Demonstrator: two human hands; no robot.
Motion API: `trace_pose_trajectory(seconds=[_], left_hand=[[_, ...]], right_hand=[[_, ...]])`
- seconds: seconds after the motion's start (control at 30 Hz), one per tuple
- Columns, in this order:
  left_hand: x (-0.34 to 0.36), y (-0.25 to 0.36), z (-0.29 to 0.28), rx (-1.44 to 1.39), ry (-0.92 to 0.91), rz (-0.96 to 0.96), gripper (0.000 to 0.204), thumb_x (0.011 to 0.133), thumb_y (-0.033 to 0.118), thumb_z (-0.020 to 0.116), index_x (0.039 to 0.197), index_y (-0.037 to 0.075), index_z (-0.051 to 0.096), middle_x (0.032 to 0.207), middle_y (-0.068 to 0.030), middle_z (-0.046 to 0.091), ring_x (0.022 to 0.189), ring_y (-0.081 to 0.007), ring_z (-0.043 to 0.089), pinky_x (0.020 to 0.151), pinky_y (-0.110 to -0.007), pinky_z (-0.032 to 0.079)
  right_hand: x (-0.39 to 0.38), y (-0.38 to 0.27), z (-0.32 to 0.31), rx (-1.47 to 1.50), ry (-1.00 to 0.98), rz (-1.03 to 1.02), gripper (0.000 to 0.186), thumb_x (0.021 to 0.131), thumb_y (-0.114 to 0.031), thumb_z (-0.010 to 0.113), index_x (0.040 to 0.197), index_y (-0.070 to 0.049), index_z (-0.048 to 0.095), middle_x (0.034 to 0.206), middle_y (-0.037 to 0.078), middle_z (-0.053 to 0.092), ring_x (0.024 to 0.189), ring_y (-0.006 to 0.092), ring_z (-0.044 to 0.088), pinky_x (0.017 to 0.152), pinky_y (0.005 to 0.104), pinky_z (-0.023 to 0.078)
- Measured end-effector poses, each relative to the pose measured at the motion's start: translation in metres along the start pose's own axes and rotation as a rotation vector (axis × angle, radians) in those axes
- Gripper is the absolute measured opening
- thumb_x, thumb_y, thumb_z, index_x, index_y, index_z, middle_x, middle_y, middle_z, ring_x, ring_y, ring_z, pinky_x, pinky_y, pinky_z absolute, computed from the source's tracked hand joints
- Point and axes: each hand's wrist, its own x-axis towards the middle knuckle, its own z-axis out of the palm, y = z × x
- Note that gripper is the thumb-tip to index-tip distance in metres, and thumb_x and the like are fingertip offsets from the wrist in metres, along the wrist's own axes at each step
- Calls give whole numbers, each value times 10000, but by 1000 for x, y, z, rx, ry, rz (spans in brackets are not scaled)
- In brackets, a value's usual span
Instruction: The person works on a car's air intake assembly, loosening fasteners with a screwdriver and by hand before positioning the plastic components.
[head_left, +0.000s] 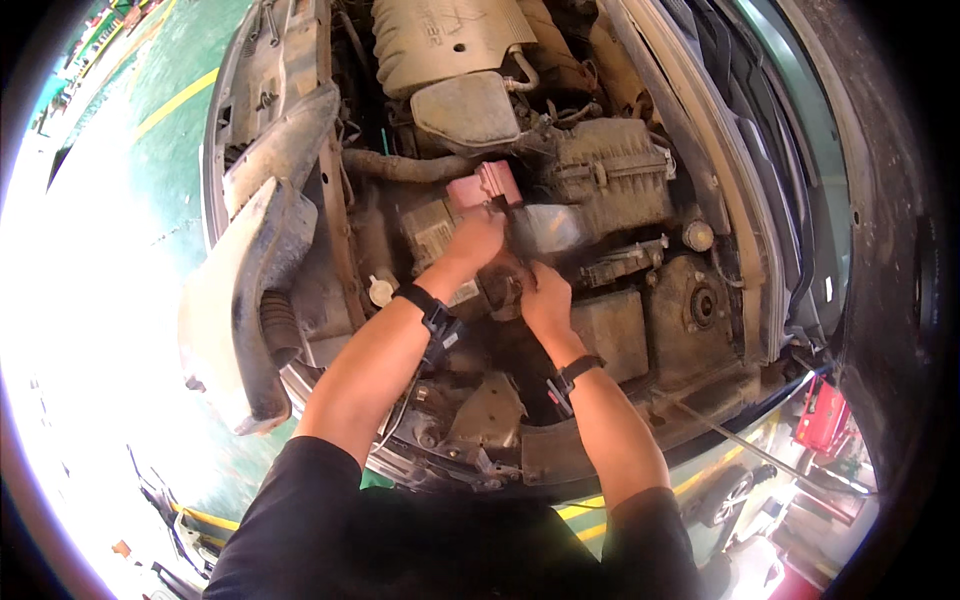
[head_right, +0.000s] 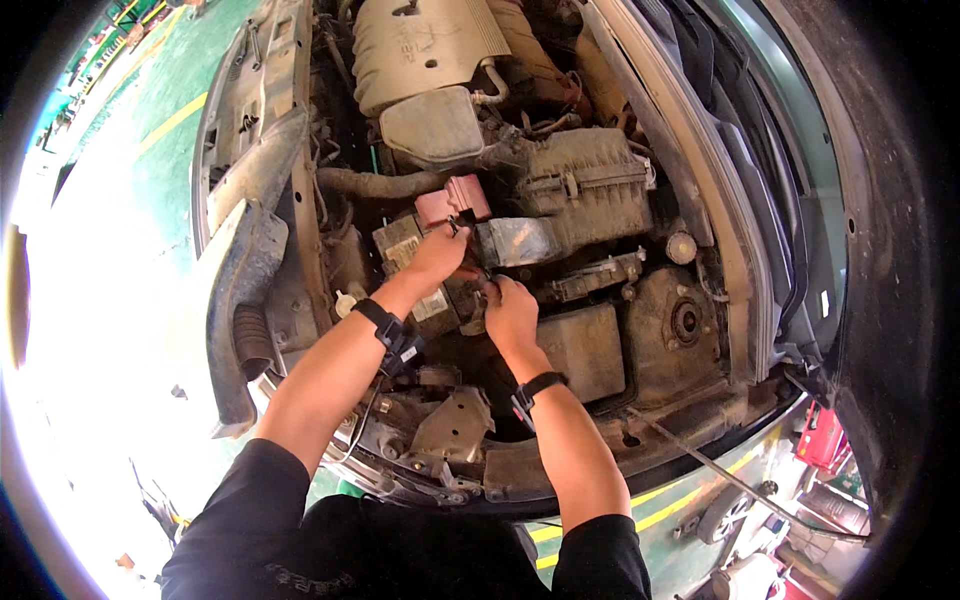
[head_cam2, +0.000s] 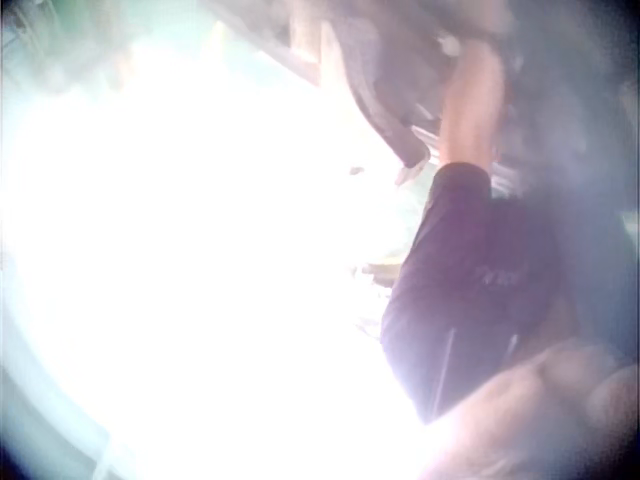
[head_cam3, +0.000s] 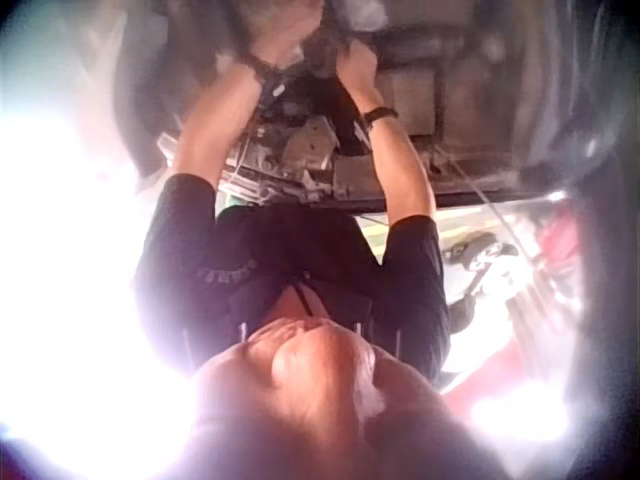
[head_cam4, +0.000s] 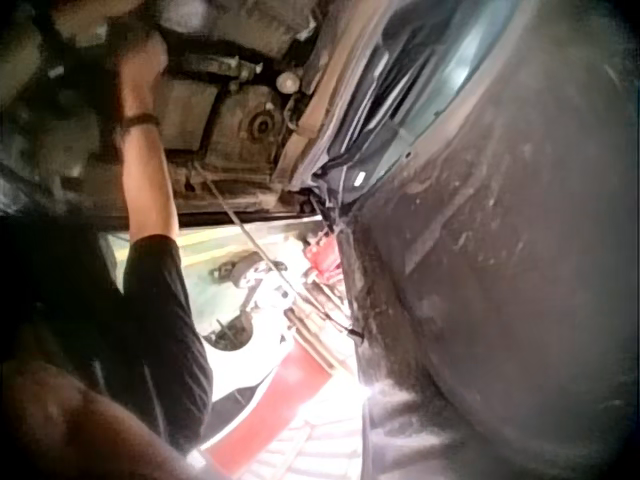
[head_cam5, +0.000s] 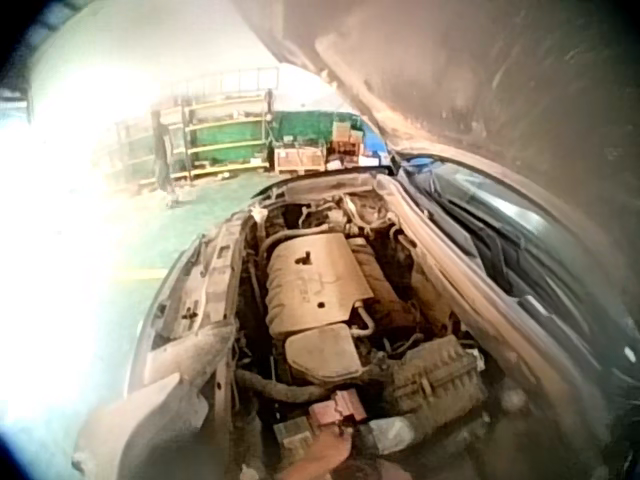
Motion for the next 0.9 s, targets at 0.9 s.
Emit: trace_pose_trajectory(seconds=[0.9], left_hand=[[-14, 30, -9, 477, 96, 121, 355, 1015, 262, 477, 976, -65, 609, 976, -294, 647, 932, -459, 624, 803, -513, 484]], right_hand=[[5, -7, 0, -99, -218, -96, 264, 978, -182, 557, 1071, 57, 622, 1014, 281, 643, 944, 478, 616, 796, 545, 513]])
